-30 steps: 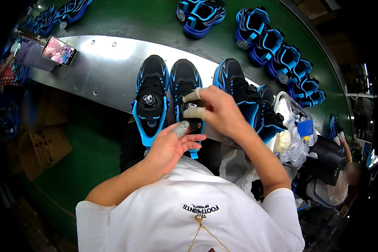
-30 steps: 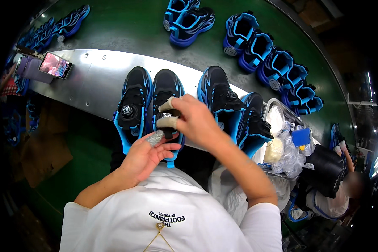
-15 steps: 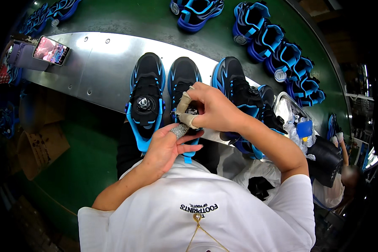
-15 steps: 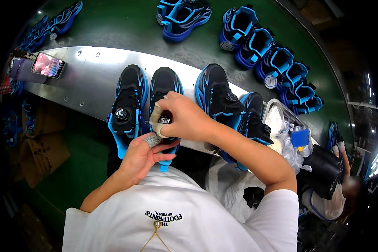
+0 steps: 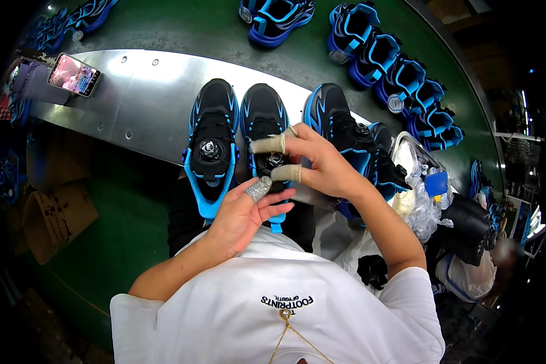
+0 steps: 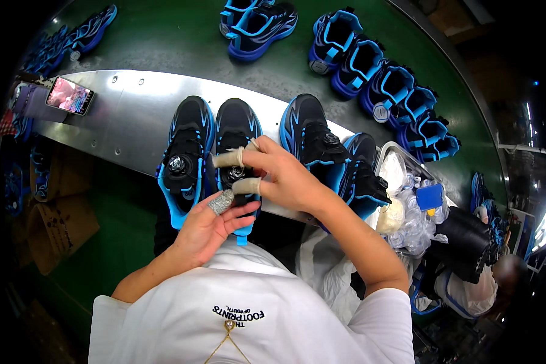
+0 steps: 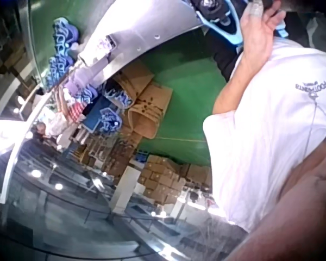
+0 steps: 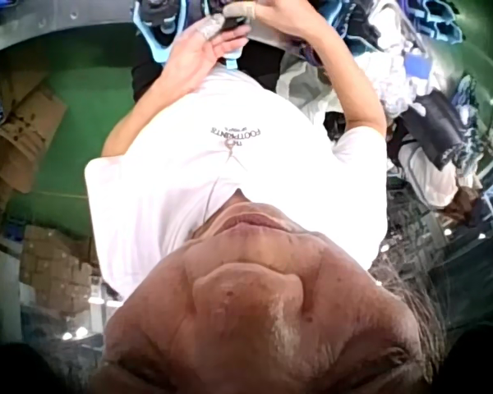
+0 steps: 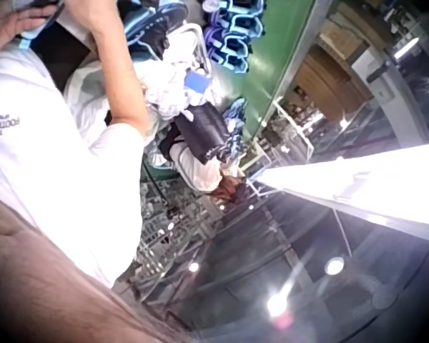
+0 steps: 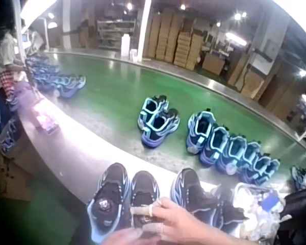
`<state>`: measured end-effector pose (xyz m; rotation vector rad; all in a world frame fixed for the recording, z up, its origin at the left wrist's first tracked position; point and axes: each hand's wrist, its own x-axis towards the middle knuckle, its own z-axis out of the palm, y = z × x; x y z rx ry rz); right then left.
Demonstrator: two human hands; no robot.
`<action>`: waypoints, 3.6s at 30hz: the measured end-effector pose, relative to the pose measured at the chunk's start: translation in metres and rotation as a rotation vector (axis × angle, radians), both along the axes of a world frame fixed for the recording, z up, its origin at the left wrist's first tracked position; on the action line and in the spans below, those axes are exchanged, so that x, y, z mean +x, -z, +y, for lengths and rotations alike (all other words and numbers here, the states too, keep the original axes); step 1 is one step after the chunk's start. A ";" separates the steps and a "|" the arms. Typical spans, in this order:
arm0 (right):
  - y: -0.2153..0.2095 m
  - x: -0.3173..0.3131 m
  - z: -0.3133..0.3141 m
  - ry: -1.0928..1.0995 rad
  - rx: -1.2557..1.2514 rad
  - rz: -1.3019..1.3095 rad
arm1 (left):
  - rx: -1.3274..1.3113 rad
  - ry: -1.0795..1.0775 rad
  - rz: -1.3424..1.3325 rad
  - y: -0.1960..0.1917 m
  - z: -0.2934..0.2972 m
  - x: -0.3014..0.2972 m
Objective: The person cleans the interior and exterior surfaces of black and blue sneakers. The person uses a small cloth to wipe the inside of the heel, the tongue area, and the outer soles of several shoes taken from a conveyor belt.
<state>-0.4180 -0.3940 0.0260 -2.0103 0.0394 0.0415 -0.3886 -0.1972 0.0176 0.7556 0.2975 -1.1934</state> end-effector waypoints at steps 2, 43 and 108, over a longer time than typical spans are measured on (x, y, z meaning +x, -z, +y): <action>0.001 0.000 -0.005 -0.065 -0.064 -0.038 | 0.012 0.007 0.015 -0.001 0.000 0.000; -0.041 0.054 0.016 -0.011 -0.252 -0.086 | 0.625 0.027 -1.752 -0.037 0.027 0.074; 0.095 0.180 0.021 0.258 -0.320 -0.080 | 0.269 0.547 -1.588 -0.009 0.011 0.118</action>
